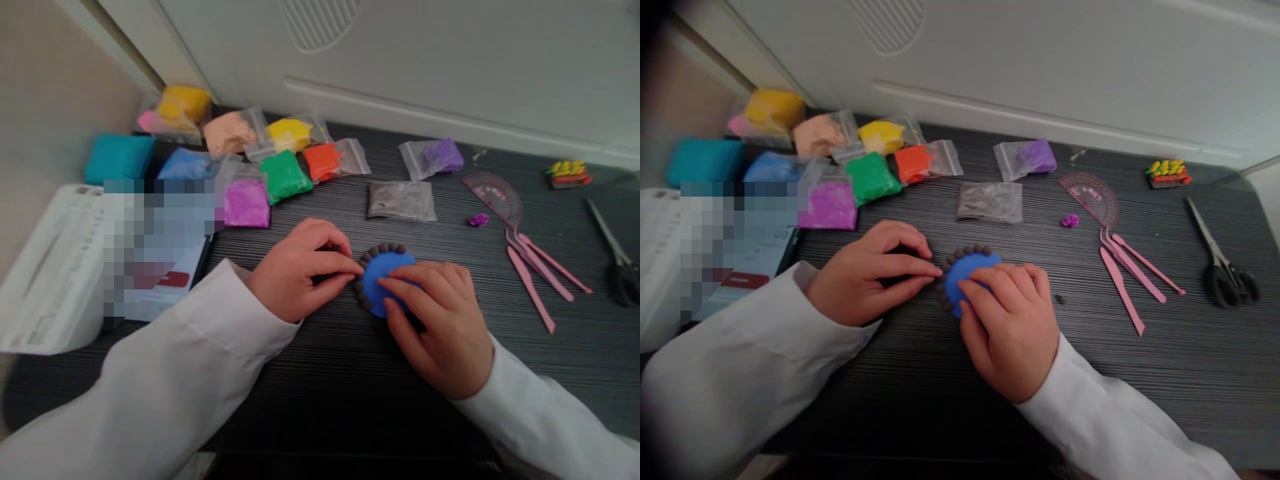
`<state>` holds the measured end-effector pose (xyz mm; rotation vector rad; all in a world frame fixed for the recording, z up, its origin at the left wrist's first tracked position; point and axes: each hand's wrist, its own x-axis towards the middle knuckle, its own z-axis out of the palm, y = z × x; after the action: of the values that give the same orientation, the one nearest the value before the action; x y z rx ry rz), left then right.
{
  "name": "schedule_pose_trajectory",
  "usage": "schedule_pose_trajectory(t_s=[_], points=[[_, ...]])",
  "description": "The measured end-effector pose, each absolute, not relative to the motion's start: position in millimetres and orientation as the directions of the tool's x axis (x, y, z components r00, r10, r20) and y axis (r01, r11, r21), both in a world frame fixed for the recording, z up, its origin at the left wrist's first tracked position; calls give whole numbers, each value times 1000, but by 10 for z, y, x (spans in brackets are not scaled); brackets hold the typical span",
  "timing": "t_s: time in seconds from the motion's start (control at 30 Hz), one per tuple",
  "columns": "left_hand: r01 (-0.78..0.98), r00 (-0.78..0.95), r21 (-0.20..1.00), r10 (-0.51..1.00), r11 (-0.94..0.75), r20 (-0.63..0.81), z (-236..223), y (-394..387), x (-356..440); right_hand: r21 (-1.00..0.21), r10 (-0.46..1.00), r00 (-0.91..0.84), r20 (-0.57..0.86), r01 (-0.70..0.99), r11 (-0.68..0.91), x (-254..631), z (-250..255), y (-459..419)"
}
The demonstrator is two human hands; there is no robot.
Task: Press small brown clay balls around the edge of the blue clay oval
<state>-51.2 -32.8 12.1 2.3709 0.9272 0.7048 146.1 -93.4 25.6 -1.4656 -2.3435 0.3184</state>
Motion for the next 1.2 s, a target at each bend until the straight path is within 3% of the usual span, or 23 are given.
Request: schedule_pose_trajectory(t_s=[0.5,1.2], points=[[475,688,554,681,-684,250,107,-308,-508,-347,896,-420,146,826,444,1465,188,-947],[449,710,602,673,-661,209,125,-299,-526,-365,897,-421,131,821,439,1471,193,-941]])
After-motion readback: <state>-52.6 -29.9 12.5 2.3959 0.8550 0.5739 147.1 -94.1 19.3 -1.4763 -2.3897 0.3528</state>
